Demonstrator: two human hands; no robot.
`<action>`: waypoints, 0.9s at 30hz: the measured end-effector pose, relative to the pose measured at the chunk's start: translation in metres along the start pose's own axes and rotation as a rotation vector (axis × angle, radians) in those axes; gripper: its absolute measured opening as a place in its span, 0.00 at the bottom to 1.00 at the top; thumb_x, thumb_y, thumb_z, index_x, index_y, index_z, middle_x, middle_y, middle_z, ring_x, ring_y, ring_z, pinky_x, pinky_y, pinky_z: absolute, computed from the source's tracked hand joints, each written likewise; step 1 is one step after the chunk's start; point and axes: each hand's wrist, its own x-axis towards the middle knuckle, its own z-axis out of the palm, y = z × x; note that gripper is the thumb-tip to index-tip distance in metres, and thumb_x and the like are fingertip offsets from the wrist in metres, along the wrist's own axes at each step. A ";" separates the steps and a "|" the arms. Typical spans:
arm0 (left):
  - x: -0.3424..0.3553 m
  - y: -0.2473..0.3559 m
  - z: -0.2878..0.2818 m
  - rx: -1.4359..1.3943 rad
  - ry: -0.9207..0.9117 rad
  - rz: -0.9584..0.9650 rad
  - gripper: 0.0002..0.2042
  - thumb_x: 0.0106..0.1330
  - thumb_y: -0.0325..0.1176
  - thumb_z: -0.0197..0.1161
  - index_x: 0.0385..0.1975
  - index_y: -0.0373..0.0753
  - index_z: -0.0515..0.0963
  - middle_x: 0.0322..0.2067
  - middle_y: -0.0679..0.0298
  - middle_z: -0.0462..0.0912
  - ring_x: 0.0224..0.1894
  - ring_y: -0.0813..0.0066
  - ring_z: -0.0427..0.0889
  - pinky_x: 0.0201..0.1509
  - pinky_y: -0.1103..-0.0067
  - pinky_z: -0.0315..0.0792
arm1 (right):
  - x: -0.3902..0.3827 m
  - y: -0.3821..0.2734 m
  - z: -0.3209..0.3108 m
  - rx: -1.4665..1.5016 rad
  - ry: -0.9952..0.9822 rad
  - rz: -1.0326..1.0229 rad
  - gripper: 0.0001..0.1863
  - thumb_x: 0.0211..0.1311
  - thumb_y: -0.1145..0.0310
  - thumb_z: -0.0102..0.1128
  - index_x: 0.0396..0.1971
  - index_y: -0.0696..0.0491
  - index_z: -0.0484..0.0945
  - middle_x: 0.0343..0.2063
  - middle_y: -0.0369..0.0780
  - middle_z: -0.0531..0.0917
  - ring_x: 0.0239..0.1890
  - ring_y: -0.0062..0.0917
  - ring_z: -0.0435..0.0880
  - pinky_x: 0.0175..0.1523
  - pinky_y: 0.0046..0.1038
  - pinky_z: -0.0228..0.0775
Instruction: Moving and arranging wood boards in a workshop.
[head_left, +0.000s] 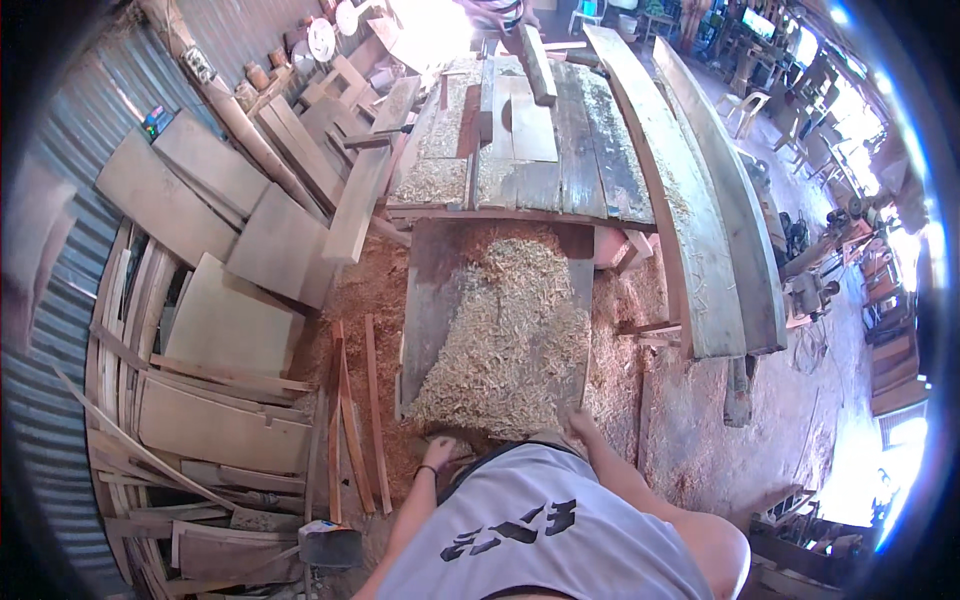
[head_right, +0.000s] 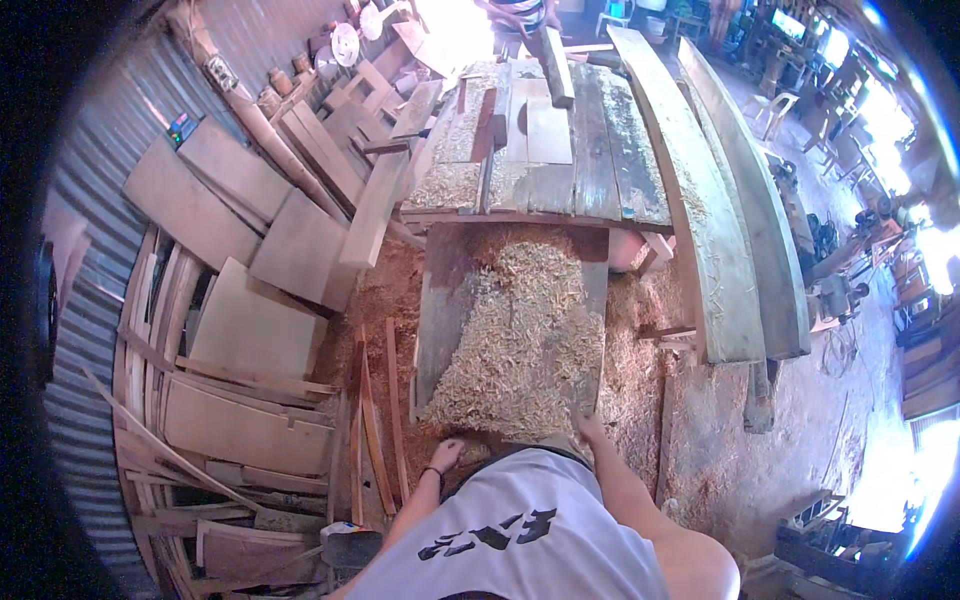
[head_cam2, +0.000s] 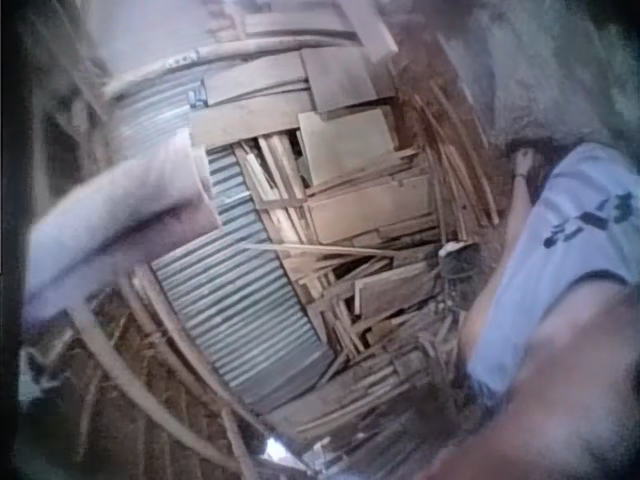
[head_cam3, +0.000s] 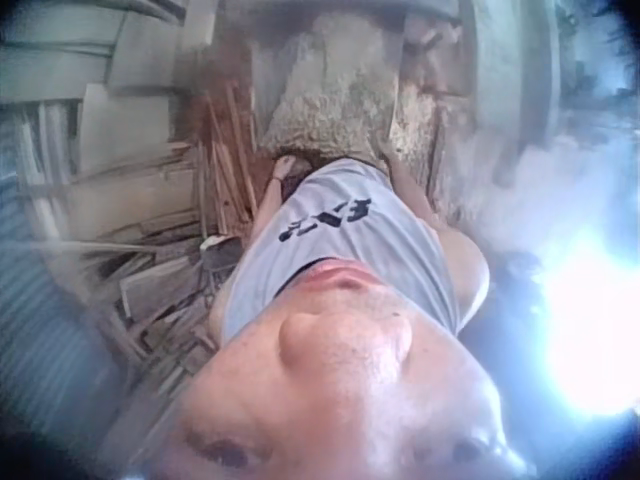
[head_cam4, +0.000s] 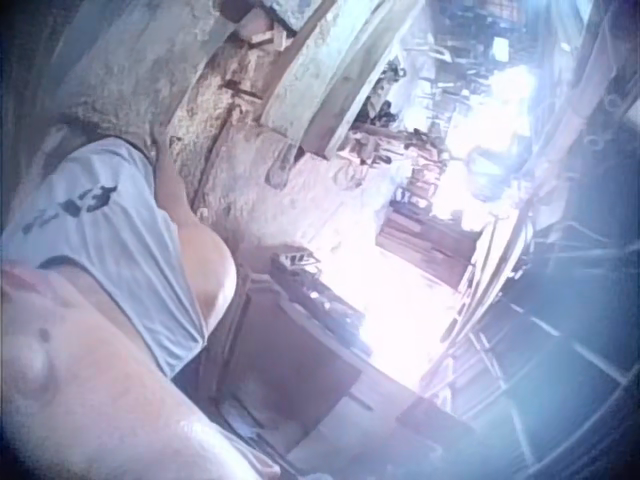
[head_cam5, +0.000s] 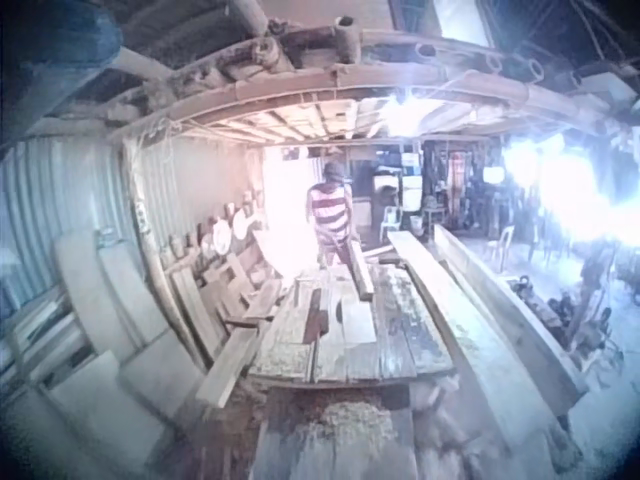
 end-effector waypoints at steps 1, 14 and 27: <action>0.003 -0.002 -0.002 -0.048 0.057 0.037 0.11 0.54 0.39 0.52 0.27 0.37 0.71 0.17 0.68 0.71 0.15 0.82 0.67 0.16 0.83 0.63 | -0.017 -0.045 0.011 0.114 0.030 -0.075 0.19 0.47 0.56 0.48 0.28 0.57 0.74 0.20 0.38 0.76 0.18 0.21 0.74 0.20 0.22 0.65; -0.059 -0.123 -0.003 -0.288 0.140 -0.147 0.10 0.52 0.38 0.52 0.25 0.38 0.72 0.19 0.66 0.73 0.19 0.79 0.72 0.17 0.84 0.63 | -0.012 -0.016 0.057 -0.438 -0.105 -0.338 0.19 0.39 0.57 0.50 0.28 0.56 0.76 0.25 0.47 0.78 0.27 0.33 0.77 0.34 0.30 0.67; -0.108 -0.199 -0.023 0.047 0.156 -0.034 0.08 0.51 0.35 0.53 0.24 0.37 0.74 0.20 0.64 0.74 0.22 0.77 0.71 0.26 0.82 0.64 | -0.044 -0.040 0.058 -0.401 -0.018 -0.226 0.17 0.38 0.59 0.49 0.24 0.55 0.77 0.19 0.45 0.78 0.27 0.32 0.78 0.36 0.30 0.68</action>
